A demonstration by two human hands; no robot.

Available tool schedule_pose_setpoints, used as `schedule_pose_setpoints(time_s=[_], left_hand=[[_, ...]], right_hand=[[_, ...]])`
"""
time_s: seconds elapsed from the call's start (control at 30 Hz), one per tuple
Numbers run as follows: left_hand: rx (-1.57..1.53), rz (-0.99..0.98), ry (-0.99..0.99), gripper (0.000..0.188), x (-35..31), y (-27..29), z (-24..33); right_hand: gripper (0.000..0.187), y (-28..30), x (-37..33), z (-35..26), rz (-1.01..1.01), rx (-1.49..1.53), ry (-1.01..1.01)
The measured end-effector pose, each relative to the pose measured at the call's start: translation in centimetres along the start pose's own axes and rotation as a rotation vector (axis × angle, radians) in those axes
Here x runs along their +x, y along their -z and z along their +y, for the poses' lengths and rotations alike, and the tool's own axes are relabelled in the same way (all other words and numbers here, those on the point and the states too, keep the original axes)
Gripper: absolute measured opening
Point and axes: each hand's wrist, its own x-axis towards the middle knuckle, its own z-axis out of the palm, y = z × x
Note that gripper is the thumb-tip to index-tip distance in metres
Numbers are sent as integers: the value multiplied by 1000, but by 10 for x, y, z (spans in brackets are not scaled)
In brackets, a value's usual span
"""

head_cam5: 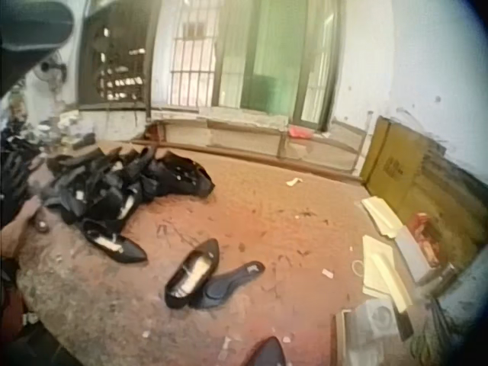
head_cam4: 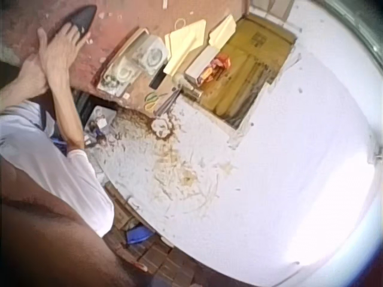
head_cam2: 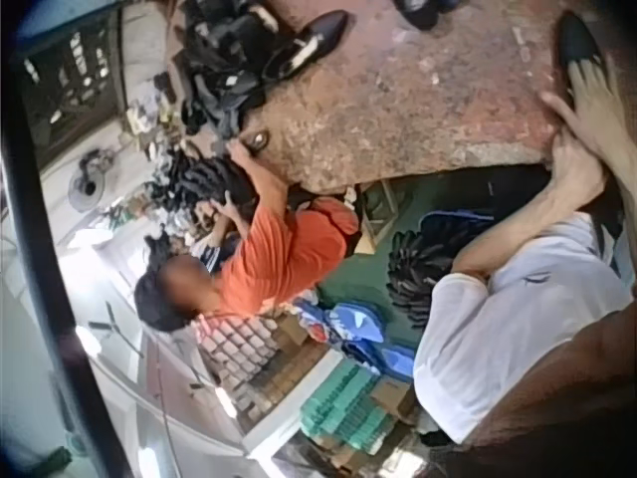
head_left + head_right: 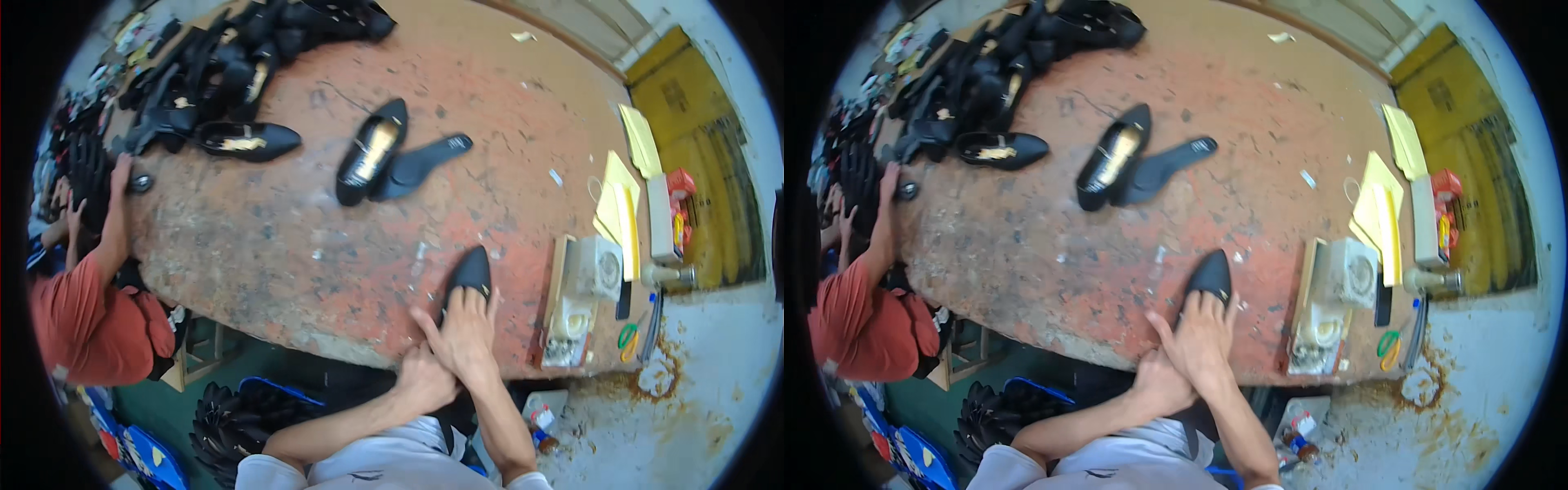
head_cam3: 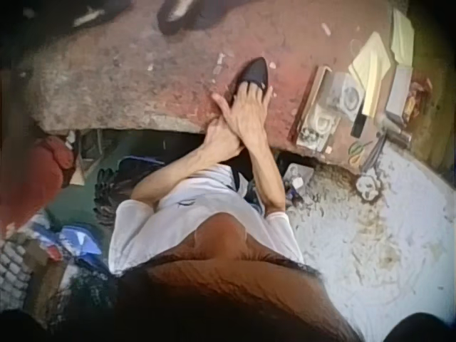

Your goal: The person assembles black flat shoes by inserting insoles into the shoe uppers. They pick up a shoe upper and an insole, press the insole into the upper, and then place the completed shoe on the table. The process is repeated for multiple pairs of shoes.

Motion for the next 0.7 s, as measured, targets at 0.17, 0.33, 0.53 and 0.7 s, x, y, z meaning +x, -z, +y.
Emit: schedule_pose_setpoints(time_s=[0.17, 0.33, 0.53, 0.7], left_hand=[[-138, 156, -38, 42, -2, -7, -6], [-430, 480, -118, 44, -3, -42, -15], [-94, 109, -84, 52, -10, -6, -12], [-128, 688, -58, 52, -62, 56, -40]], right_hand=[[115, -4, -11, 8, -60, -22, 2], [112, -21, -37, 0, 167, -62, 178], [104, -7, 17, -9, -91, -47, -32], [67, 57, -5, -3, -162, 623, 528]])
